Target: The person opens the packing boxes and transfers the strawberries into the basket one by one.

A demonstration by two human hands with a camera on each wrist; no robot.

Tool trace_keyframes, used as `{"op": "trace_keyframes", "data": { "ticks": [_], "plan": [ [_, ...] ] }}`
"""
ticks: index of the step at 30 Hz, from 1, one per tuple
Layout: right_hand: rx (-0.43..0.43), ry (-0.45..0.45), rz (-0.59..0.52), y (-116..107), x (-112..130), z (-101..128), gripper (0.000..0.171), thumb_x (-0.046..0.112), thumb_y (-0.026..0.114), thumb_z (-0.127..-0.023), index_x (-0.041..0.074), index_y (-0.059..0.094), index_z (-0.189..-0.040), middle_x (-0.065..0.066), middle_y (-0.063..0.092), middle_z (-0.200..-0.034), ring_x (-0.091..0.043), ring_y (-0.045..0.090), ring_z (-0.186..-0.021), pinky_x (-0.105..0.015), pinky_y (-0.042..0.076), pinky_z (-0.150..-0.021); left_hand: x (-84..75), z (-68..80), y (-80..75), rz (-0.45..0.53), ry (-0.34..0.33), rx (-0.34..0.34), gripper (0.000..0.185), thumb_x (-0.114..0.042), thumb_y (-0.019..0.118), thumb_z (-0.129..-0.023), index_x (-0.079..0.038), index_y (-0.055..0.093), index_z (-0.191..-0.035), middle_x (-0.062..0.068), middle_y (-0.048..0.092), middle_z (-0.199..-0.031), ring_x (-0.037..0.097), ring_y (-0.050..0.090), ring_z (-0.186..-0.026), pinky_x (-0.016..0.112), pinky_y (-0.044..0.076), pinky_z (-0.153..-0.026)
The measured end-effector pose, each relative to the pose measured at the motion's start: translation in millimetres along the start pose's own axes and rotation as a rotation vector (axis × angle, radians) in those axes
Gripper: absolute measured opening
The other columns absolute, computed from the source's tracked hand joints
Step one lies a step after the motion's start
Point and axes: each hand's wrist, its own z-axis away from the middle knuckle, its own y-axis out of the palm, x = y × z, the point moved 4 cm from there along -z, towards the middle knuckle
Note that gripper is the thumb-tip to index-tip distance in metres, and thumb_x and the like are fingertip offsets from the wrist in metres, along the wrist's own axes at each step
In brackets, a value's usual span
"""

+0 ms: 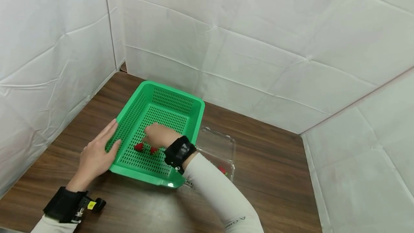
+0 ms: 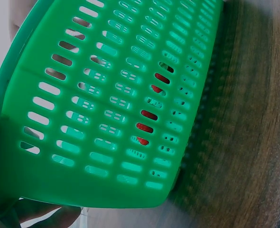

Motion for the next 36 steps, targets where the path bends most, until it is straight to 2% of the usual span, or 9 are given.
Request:
{"op": "trace_keyframes", "data": {
  "ticks": [1, 4, 6, 8, 11, 17, 21, 28, 36],
  "plan": [
    [-0.011, -0.008, -0.010, -3, 0, 4, 0.025, 0.023, 0.049, -0.102, 0.008, 0.066, -0.111, -0.002, 0.056, -0.075, -0.008, 0.044, -0.059, -0.024, 0.037, -0.068, -0.2, 0.1, -0.4, -0.001, 0.003, -0.003, 0.056, -0.020, 0.057, -0.097, -0.014, 0.039, -0.149, 0.005, 0.038, -0.155, 0.008, 0.020, -0.039, 0.024, 0.019, -0.041],
    [-0.058, -0.019, -0.038, -11, 0, 15, 0.032, 0.025, 0.048, -0.103, 0.007, 0.063, -0.125, -0.006, 0.068, -0.096, -0.007, 0.055, -0.067, -0.025, 0.045, -0.081, -0.7, 0.2, -1.2, -0.001, 0.006, -0.005, 0.056, -0.019, 0.057, -0.097, -0.014, 0.039, -0.149, 0.005, 0.038, -0.155, 0.008, 0.020, -0.039, 0.023, 0.019, -0.041],
    [-0.095, -0.022, -0.059, -16, -2, 24, 0.037, 0.027, 0.047, -0.103, 0.007, 0.058, -0.132, -0.009, 0.070, -0.112, -0.009, 0.063, -0.081, -0.027, 0.047, -0.091, -0.8, 0.3, -1.5, 0.000, 0.003, -0.002, 0.056, -0.020, 0.057, -0.097, -0.014, 0.039, -0.150, 0.005, 0.038, -0.156, 0.008, 0.020, -0.039, 0.024, 0.019, -0.042],
    [-0.141, -0.020, -0.083, -20, -4, 34, 0.040, 0.028, 0.047, -0.103, 0.009, 0.055, -0.137, -0.007, 0.067, -0.123, -0.011, 0.066, -0.097, -0.030, 0.047, -0.097, -0.8, 0.3, -1.9, 0.000, 0.002, -0.001, 0.056, -0.020, 0.057, -0.097, -0.015, 0.039, -0.150, 0.004, 0.038, -0.156, 0.008, 0.020, -0.039, 0.024, 0.019, -0.042],
    [-0.209, -0.020, -0.102, -25, -8, 51, 0.040, 0.029, 0.047, -0.103, 0.011, 0.055, -0.137, -0.005, 0.066, -0.122, -0.013, 0.064, -0.105, -0.028, 0.046, -0.096, -1.0, 0.6, -2.3, 0.001, 0.004, -0.002, 0.056, -0.020, 0.057, -0.097, -0.015, 0.039, -0.150, 0.004, 0.038, -0.156, 0.007, 0.020, -0.039, 0.024, 0.019, -0.041],
    [-0.337, -0.018, -0.124, -29, -22, 80, 0.034, 0.027, 0.050, -0.102, 0.011, 0.060, -0.130, -0.003, 0.067, -0.113, -0.011, 0.061, -0.089, -0.030, 0.047, -0.083, -1.4, 1.7, -3.7, 0.010, 0.009, -0.007, 0.056, -0.019, 0.057, -0.097, -0.014, 0.039, -0.149, 0.004, 0.038, -0.156, 0.006, 0.018, -0.039, 0.023, 0.019, -0.040],
    [-0.407, 0.002, -0.147, -29, -31, 98, 0.030, 0.026, 0.053, -0.100, 0.012, 0.062, -0.126, -0.002, 0.068, -0.112, -0.010, 0.061, -0.089, -0.028, 0.048, -0.079, -2.3, 2.5, -4.8, 0.011, 0.007, -0.004, 0.056, -0.018, 0.058, -0.096, -0.013, 0.040, -0.149, 0.004, 0.038, -0.155, 0.006, 0.018, -0.039, 0.023, 0.019, -0.040],
    [-0.498, 0.054, -0.198, -22, -50, 122, 0.025, 0.026, 0.054, -0.100, 0.015, 0.064, -0.120, 0.001, 0.067, -0.110, -0.010, 0.061, -0.090, -0.027, 0.049, -0.080, -1.7, 2.2, -4.6, 0.012, 0.003, 0.002, 0.056, -0.019, 0.057, -0.097, -0.013, 0.039, -0.149, 0.005, 0.038, -0.156, 0.007, 0.018, -0.039, 0.023, 0.020, -0.040],
    [-0.565, 0.118, -0.189, -10, -68, 144, 0.024, 0.024, 0.056, -0.099, 0.012, 0.067, -0.116, 0.001, 0.067, -0.106, -0.010, 0.061, -0.087, -0.029, 0.050, -0.076, -0.5, 1.3, -4.2, 0.007, 0.003, 0.003, 0.056, -0.020, 0.057, -0.097, -0.014, 0.039, -0.149, 0.004, 0.038, -0.156, 0.007, 0.020, -0.040, 0.024, 0.020, -0.040]
  ]
}}
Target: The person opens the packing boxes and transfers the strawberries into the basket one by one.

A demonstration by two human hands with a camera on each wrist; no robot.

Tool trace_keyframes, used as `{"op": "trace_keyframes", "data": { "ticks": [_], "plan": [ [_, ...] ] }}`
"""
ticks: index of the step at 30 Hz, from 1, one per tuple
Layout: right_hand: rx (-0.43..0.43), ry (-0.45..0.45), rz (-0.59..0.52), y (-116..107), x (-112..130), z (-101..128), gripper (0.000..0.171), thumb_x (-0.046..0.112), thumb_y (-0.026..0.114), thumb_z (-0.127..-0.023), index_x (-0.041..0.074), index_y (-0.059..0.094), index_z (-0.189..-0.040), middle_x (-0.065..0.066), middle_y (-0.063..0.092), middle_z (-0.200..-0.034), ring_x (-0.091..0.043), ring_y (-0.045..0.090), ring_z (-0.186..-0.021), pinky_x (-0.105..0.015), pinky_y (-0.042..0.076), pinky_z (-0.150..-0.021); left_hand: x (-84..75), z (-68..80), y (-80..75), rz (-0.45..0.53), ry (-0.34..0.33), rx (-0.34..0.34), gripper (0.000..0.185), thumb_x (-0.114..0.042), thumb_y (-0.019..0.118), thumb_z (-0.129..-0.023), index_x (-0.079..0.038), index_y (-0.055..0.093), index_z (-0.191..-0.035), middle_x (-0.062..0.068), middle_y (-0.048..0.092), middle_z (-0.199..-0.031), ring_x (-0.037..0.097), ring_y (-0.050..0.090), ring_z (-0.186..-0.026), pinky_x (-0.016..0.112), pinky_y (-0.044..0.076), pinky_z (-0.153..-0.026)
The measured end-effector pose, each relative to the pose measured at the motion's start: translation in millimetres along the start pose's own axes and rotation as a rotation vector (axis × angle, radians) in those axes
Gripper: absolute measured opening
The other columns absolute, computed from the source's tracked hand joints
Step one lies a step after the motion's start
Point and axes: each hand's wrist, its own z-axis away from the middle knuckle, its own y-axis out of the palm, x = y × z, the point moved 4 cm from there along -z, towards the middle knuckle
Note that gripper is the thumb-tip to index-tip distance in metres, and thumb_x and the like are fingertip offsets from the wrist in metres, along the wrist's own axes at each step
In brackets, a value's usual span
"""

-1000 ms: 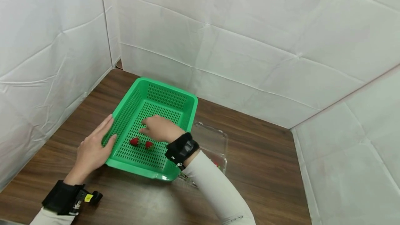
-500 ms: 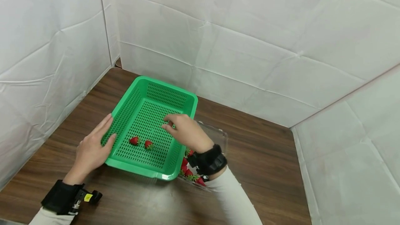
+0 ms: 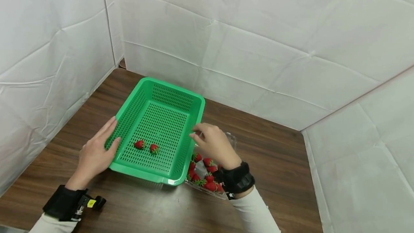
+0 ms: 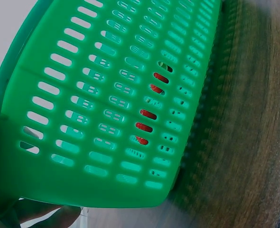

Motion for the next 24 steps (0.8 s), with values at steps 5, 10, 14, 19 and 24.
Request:
{"op": "trace_keyframes", "data": {
  "ticks": [5, 10, 14, 19, 24],
  "plan": [
    [-0.010, 0.013, -0.001, 2, -14, 11, 0.022, 0.022, 0.057, -0.098, 0.015, 0.067, -0.116, 0.001, 0.067, -0.110, -0.008, 0.060, -0.086, -0.028, 0.049, -0.074, -0.1, 0.5, -0.1, 0.003, 0.000, 0.005, 0.056, -0.020, 0.056, -0.097, -0.014, 0.039, -0.150, 0.004, 0.037, -0.156, 0.007, 0.019, -0.040, 0.024, 0.020, -0.041],
    [0.069, 0.049, -0.007, 10, -29, 20, 0.019, 0.022, 0.058, -0.098, 0.016, 0.067, -0.113, 0.000, 0.068, -0.104, -0.010, 0.061, -0.087, -0.028, 0.049, -0.077, 0.1, 0.4, 0.0, 0.006, 0.005, 0.002, 0.056, -0.020, 0.057, -0.097, -0.014, 0.039, -0.150, 0.004, 0.038, -0.156, 0.007, 0.019, -0.040, 0.024, 0.019, -0.041],
    [0.139, 0.070, -0.016, 17, -39, 25, 0.020, 0.022, 0.057, -0.098, 0.012, 0.068, -0.112, -0.005, 0.069, -0.099, -0.013, 0.061, -0.085, -0.029, 0.050, -0.076, 0.0, 0.4, -0.2, 0.008, 0.010, -0.001, 0.056, -0.020, 0.057, -0.097, -0.014, 0.039, -0.150, 0.004, 0.038, -0.156, 0.006, 0.019, -0.040, 0.024, 0.019, -0.041],
    [0.209, 0.099, 0.005, 22, -50, 32, 0.021, 0.023, 0.058, -0.097, 0.013, 0.069, -0.112, 0.000, 0.068, -0.094, -0.010, 0.060, -0.083, -0.027, 0.049, -0.073, -0.8, 0.3, -0.5, 0.008, 0.003, 0.006, 0.056, -0.021, 0.056, -0.097, -0.014, 0.038, -0.150, 0.004, 0.037, -0.156, 0.007, 0.019, -0.040, 0.024, 0.019, -0.041],
    [0.250, 0.114, 0.029, 24, -61, 41, 0.021, 0.020, 0.061, -0.096, 0.010, 0.068, -0.112, -0.002, 0.069, -0.095, -0.012, 0.063, -0.084, -0.025, 0.050, -0.071, -0.4, 0.7, -0.5, 0.009, -0.006, 0.013, 0.056, -0.021, 0.056, -0.098, -0.014, 0.038, -0.150, 0.003, 0.036, -0.157, 0.008, 0.020, -0.040, 0.024, 0.019, -0.042]
  ]
}}
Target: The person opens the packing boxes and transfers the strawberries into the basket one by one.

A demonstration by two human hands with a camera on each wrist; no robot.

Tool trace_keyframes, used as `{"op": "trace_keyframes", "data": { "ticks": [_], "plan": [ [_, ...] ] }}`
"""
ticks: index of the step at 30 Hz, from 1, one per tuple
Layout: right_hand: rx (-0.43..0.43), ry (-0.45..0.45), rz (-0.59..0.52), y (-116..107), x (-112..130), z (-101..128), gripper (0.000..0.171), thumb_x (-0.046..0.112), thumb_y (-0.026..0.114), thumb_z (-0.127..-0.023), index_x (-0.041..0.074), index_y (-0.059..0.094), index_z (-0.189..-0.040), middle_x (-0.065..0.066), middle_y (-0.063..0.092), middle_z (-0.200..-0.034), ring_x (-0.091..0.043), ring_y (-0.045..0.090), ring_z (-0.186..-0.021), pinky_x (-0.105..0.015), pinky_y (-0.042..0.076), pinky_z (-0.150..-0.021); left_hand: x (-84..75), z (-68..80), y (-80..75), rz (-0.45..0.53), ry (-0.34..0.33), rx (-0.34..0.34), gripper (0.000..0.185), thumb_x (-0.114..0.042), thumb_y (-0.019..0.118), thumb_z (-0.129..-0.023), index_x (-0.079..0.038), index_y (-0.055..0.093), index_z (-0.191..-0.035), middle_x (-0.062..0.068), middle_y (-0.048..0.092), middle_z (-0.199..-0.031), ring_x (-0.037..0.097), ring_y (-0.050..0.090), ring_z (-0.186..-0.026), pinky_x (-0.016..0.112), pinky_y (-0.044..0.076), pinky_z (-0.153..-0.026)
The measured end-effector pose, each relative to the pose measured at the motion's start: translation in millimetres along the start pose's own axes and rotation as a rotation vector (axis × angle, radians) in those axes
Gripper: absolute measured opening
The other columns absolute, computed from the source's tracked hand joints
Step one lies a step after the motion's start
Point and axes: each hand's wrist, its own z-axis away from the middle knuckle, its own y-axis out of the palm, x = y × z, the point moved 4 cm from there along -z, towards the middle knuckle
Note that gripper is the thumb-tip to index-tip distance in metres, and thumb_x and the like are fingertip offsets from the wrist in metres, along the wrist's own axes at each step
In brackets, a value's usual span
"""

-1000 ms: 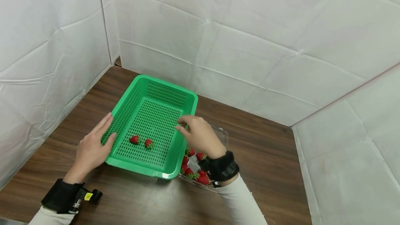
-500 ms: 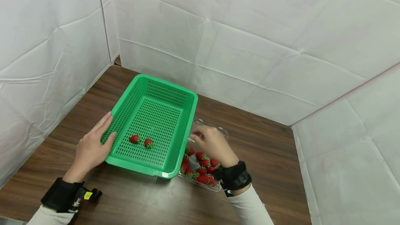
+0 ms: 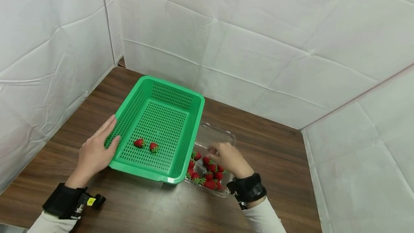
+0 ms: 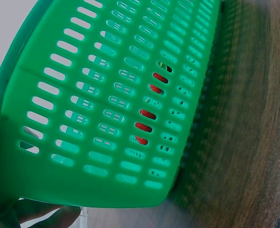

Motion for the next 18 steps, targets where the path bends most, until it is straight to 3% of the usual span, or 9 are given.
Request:
{"op": "trace_keyframes", "data": {
  "ticks": [8, 18],
  "plan": [
    [0.040, 0.076, 0.014, 16, -21, 8, 0.021, 0.017, 0.061, -0.095, 0.007, 0.070, -0.112, -0.002, 0.070, -0.094, -0.014, 0.065, -0.086, -0.027, 0.051, -0.069, 0.1, -0.5, 0.2, 0.002, 0.008, -0.008, 0.056, -0.020, 0.057, -0.097, -0.013, 0.039, -0.150, 0.005, 0.037, -0.156, 0.009, 0.023, -0.041, 0.025, 0.020, -0.042],
    [0.079, 0.134, 0.026, 29, -27, 8, 0.023, 0.016, 0.063, -0.093, 0.004, 0.071, -0.112, -0.006, 0.071, -0.094, -0.011, 0.064, -0.079, -0.028, 0.050, -0.065, 0.3, -0.6, 0.7, 0.004, 0.002, 0.001, 0.056, -0.021, 0.056, -0.097, -0.014, 0.038, -0.150, 0.004, 0.036, -0.156, 0.010, 0.025, -0.042, 0.025, 0.020, -0.042]
  ]
}}
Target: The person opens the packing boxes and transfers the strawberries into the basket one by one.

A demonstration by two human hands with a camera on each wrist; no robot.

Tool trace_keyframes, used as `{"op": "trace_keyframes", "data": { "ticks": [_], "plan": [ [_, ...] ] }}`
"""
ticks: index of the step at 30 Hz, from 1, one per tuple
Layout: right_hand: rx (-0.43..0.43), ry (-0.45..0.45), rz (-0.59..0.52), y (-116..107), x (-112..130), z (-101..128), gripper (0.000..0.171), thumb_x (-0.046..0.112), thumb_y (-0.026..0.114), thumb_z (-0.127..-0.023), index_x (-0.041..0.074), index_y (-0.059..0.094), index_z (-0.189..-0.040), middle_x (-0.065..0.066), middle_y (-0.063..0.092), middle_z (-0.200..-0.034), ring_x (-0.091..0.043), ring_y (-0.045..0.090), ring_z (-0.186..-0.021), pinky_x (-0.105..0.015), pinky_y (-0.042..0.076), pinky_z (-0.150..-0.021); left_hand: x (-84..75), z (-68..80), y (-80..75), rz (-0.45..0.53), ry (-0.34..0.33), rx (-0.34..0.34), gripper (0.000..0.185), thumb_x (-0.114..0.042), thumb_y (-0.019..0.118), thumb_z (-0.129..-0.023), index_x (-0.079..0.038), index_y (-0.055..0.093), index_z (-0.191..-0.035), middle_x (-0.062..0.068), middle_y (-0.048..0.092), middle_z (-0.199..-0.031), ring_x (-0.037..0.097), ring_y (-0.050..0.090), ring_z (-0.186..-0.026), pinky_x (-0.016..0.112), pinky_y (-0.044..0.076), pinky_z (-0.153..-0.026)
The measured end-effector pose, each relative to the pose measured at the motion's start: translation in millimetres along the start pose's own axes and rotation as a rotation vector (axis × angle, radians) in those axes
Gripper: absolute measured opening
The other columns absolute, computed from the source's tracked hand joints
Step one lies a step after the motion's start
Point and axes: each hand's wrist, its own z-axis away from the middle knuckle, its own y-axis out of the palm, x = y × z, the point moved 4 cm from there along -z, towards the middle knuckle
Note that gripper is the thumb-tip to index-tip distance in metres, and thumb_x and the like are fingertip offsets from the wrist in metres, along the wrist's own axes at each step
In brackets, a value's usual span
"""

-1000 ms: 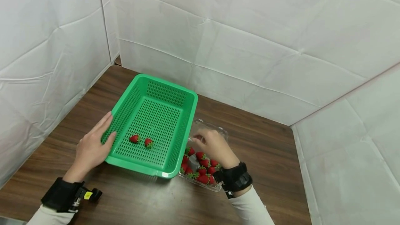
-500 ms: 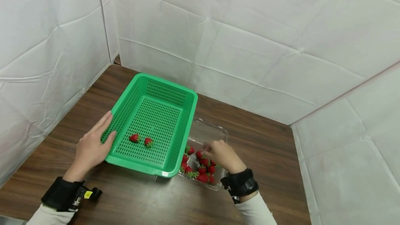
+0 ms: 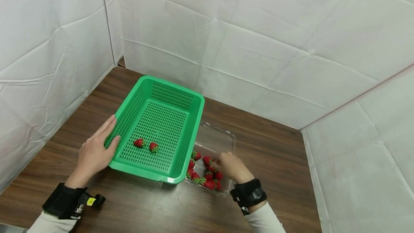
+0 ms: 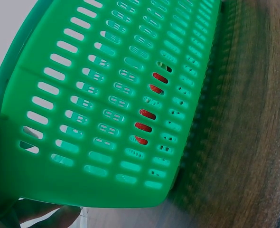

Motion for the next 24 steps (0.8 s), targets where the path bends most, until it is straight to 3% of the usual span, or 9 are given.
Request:
{"op": "trace_keyframes", "data": {
  "ticks": [6, 13, 19, 24],
  "plan": [
    [0.052, 0.007, 0.018, 7, 1, -2, 0.029, 0.019, 0.064, -0.093, 0.005, 0.069, -0.118, -0.010, 0.073, -0.095, -0.008, 0.056, -0.064, -0.029, 0.044, -0.061, 0.0, 0.2, -0.3, -0.001, 0.001, 0.000, 0.057, -0.020, 0.057, -0.097, -0.014, 0.038, -0.150, 0.004, 0.036, -0.157, 0.009, 0.021, -0.040, 0.024, 0.019, -0.041],
    [0.068, 0.001, 0.019, 14, 2, -4, 0.030, 0.019, 0.066, -0.092, 0.003, 0.069, -0.117, -0.008, 0.073, -0.093, -0.013, 0.064, -0.068, -0.030, 0.049, -0.063, 0.6, 0.2, -0.2, 0.002, 0.003, -0.003, 0.057, -0.020, 0.057, -0.097, -0.014, 0.038, -0.150, 0.004, 0.037, -0.156, 0.008, 0.020, -0.040, 0.024, 0.019, -0.041],
    [0.061, -0.042, 0.035, 18, 3, -6, 0.030, 0.016, 0.067, -0.090, 0.001, 0.069, -0.117, -0.013, 0.072, -0.103, -0.019, 0.070, -0.083, -0.039, 0.055, -0.075, 2.4, 0.2, 0.6, 0.004, -0.004, 0.009, 0.056, -0.022, 0.055, -0.098, -0.016, 0.037, -0.151, 0.002, 0.035, -0.157, 0.006, 0.019, -0.037, 0.024, 0.020, -0.038],
    [0.090, -0.038, 0.055, 21, 3, -8, 0.028, 0.016, 0.067, -0.091, 0.003, 0.070, -0.115, -0.010, 0.073, -0.099, -0.015, 0.068, -0.077, -0.036, 0.054, -0.070, 1.9, -0.3, 0.1, 0.005, -0.007, 0.010, 0.056, -0.021, 0.056, -0.098, -0.016, 0.037, -0.151, 0.002, 0.035, -0.157, 0.006, 0.019, -0.037, 0.024, 0.020, -0.039]
  ]
}}
